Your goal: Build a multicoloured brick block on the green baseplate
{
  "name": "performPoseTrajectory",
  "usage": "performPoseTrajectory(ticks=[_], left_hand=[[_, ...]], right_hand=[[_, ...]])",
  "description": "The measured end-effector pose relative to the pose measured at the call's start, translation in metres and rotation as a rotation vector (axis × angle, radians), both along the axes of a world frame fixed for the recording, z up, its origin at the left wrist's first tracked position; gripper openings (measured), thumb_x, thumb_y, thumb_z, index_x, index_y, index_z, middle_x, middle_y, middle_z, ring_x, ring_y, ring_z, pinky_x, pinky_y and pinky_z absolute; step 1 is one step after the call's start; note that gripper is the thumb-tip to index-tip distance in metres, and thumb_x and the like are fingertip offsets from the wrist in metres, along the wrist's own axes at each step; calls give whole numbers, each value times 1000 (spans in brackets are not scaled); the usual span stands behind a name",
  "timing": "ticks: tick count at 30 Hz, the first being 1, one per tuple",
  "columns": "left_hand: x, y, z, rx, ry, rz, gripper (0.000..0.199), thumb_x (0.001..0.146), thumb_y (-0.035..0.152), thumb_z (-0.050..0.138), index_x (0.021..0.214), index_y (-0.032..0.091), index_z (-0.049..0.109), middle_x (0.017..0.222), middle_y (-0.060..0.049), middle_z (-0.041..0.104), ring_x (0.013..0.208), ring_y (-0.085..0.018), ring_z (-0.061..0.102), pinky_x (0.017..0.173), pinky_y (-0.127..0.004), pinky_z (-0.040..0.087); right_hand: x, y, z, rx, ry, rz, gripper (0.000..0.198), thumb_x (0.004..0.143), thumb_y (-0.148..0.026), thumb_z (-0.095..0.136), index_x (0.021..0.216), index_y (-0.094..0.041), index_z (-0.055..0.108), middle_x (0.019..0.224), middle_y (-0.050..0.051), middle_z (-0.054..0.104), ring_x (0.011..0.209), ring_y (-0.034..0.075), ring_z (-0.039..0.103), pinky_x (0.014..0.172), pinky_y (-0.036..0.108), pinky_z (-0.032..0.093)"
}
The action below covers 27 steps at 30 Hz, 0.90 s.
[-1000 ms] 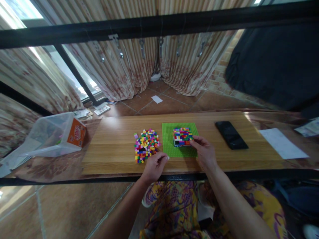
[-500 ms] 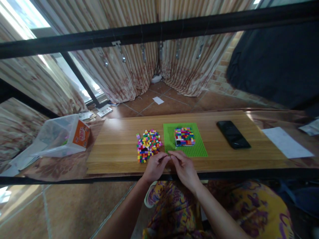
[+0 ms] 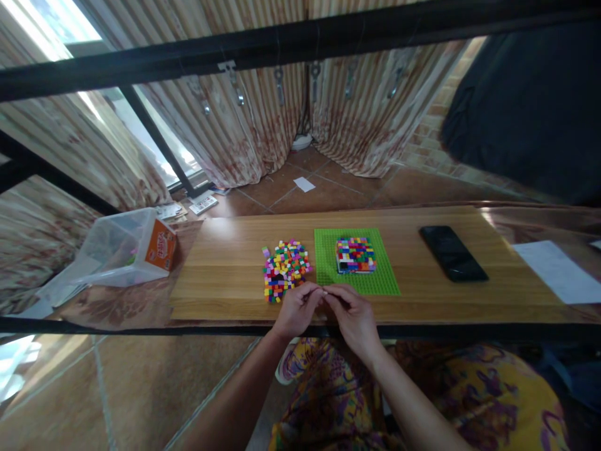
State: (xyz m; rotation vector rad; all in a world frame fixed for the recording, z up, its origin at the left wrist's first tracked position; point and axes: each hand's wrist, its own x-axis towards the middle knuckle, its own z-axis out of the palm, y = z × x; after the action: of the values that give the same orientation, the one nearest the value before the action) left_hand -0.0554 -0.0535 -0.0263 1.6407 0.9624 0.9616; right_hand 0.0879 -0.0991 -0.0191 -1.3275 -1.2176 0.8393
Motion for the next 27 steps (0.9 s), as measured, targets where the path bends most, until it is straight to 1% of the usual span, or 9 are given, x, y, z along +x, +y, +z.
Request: performPoseTrajectory(ticks=[4,7,10,13,15,18,21,24,27], left_hand=[[1,-1,2,3,-8,-7,23,95,30,52,82,16,66,72,-2,64,68,-13,58,65,-23,46],[1,-1,3,22,13,-4,19,93,27,54,85,16,67,74,-2,65,70,-13,59,67,-23,46],[1,-1,4,26,27,1,17,93,26,55,88,17,68,75,-2,66,71,-14,59,67,-23,46],[1,-1,3,21,40,2,18,92,28,55,87,16,68,73,-2,64,69,-13,57,64,-23,44],[1,-1,3,18,48,0,19,92,28,55,86,16,68,72,-2,63,67,-13,56,62,-23,43],[1,-1,4,19,64,-3,19,92,29,55,85,16,68,71,-2,63,67,-13,56,62,-22,42],[1,-2,6,30,84,0,18,92,27,56,85,15,68,71,-2,63,67,-13,56,63,-22,42],[1,-2,8,41,87,4,17,91,26,56,85,16,68,72,-2,64,68,-13,57,64,-22,42],[1,-2,7,48,77,5,16,91,26,58,85,16,68,73,-3,65,69,-13,58,64,-22,43]], right_hand=[[0,0,-1,8,-35,-43,10,87,-30,68,89,-24,76,92,4,72,89,19,67,81,33,54],[7,2,1,37,-101,-75,11,89,-31,66,89,-24,75,94,4,72,90,19,67,82,33,53],[28,7,5,106,-234,-180,15,90,-33,65,90,-24,76,96,5,71,91,20,67,83,34,53],[58,17,7,169,-408,-313,18,90,-35,64,91,-22,77,98,8,70,91,21,66,83,37,54],[78,24,7,207,-534,-366,21,91,-35,62,91,-20,77,97,9,69,89,22,65,81,38,53],[97,35,6,251,-724,-367,25,93,-35,60,92,-19,78,94,10,68,89,24,63,81,39,52],[102,40,3,286,-848,-335,28,95,-36,57,92,-18,78,96,12,67,92,25,62,80,40,51],[101,42,-1,307,-901,-314,28,96,-35,56,92,-19,78,99,12,66,91,25,60,81,40,51],[100,42,-3,313,-904,-311,26,95,-35,57,91,-20,78,101,12,66,90,24,60,82,41,51]])
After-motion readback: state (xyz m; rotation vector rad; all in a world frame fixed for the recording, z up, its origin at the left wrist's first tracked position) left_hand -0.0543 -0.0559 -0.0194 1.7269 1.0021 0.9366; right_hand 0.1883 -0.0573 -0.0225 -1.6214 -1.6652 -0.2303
